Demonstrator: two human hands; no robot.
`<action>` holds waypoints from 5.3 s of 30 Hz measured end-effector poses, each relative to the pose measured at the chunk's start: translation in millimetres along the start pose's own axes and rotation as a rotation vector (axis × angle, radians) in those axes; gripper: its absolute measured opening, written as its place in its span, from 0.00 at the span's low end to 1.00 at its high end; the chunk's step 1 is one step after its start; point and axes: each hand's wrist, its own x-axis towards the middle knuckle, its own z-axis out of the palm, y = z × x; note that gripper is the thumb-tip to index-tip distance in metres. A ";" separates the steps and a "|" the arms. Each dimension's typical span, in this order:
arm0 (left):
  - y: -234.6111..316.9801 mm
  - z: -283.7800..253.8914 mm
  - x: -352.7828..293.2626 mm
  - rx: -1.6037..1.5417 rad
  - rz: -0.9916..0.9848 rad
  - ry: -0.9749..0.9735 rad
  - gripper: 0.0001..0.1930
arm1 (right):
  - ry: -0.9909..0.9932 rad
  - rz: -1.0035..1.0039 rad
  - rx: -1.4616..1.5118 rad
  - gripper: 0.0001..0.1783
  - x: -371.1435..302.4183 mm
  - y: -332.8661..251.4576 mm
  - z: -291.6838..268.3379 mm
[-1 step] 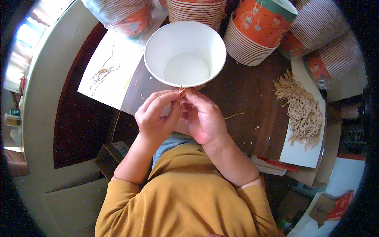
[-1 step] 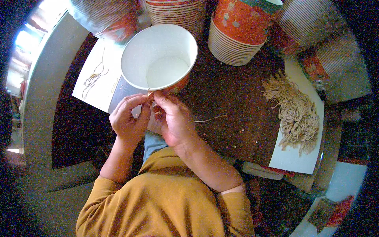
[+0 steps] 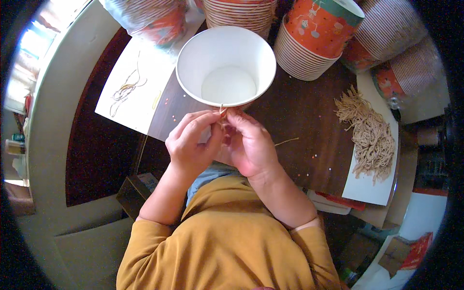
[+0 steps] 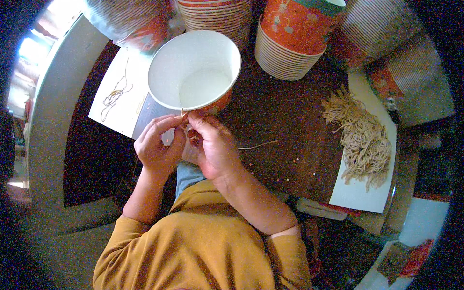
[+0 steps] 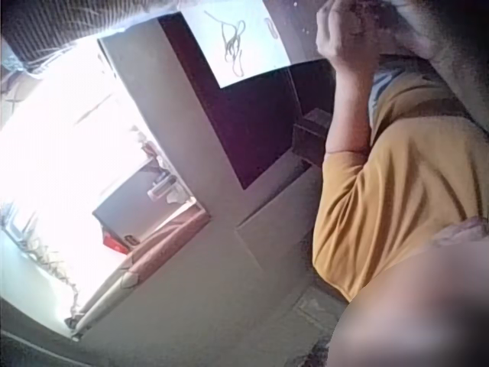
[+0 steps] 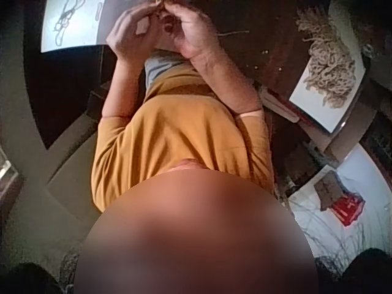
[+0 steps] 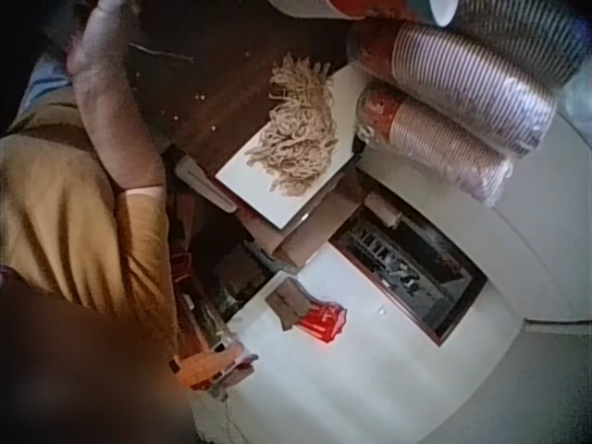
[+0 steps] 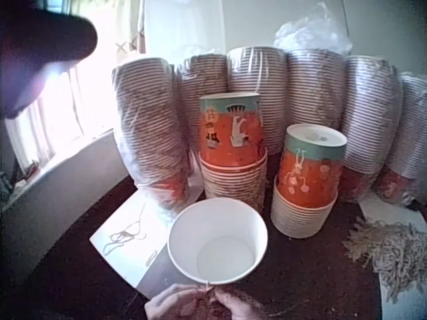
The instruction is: Threading string through pre-punched holes in paper buckets to create handles.
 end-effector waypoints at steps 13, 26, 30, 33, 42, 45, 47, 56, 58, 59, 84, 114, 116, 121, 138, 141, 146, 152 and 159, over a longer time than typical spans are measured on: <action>-2.5 3.6 5.9 0.151 0.303 -0.029 0.12 | 0.135 -0.083 -0.076 0.09 -0.1 -1.6 -7.6; -4.6 -4.6 5.7 -0.074 0.053 -0.026 0.10 | 0.204 0.014 -0.098 0.08 2.4 -15.6 -6.2; -8.3 -10.5 1.0 -0.180 -0.138 -0.113 0.08 | 0.212 0.000 -0.230 0.10 3.5 -18.7 -13.8; -14.9 -9.7 -3.2 -0.383 -0.212 -0.090 0.07 | 0.150 -0.055 -0.537 0.14 -2.8 -30.3 -12.4; -11.5 -5.9 3.4 -0.396 -0.231 -0.159 0.07 | 0.096 -0.220 -0.939 0.12 -2.5 -43.3 -11.0; -9.2 -5.6 7.2 -0.377 -0.209 -0.193 0.07 | 0.176 -0.597 -1.368 0.10 -0.1 -37.9 -12.4; -11.2 -5.4 8.8 -0.366 -0.166 -0.214 0.07 | 0.167 -0.709 -1.465 0.09 2.4 -36.9 -13.2; -14.6 -1.4 8.1 -0.466 -0.059 -0.228 0.10 | 0.201 -0.908 -1.724 0.08 1.5 -39.1 -13.7; -10.9 -3.0 9.4 -0.419 -0.049 -0.216 0.11 | 0.208 -0.939 -1.780 0.08 -3.9 -38.4 -12.5; -14.8 -1.3 8.5 -0.414 0.018 -0.192 0.11 | 0.205 -1.060 -1.825 0.09 -9.7 -38.2 -9.0; 34.5 -14.4 -3.2 -0.601 0.255 -0.180 0.12 | -0.227 -1.542 -1.846 0.11 -12.9 -54.6 -6.0; 57.8 -5.9 107.6 -1.034 -0.253 -0.238 0.04 | -0.381 0.023 -1.054 0.31 -33.9 -141.0 104.7; 59.4 -4.0 110.9 -0.865 -0.183 -0.112 0.04 | -0.267 -0.003 -1.150 0.18 -35.0 -138.6 115.9; 24.5 -6.6 97.3 -1.304 -0.409 -0.078 0.03 | -0.308 -0.068 -1.544 0.13 -50.6 -162.4 100.9; 14.9 -2.5 69.3 -0.513 -0.108 0.041 0.06 | -0.214 0.163 -0.908 0.23 -8.6 -107.9 108.2; 16.5 -8.8 69.6 -0.563 -0.214 0.045 0.06 | -0.158 -0.010 -1.204 0.12 -6.7 -110.1 107.2; 6.5 -8.4 70.4 -0.554 -0.202 -0.045 0.06 | -0.139 -0.111 -1.316 0.08 -3.4 -114.4 85.9; -17.6 -5.5 53.1 -0.669 -0.586 -0.241 0.14 | -0.037 -0.612 -2.007 0.06 -6.8 -143.2 56.6; -9.6 -1.6 60.0 -0.321 -0.628 -0.430 0.13 | -0.111 -0.441 -2.361 0.07 -12.5 -174.8 37.6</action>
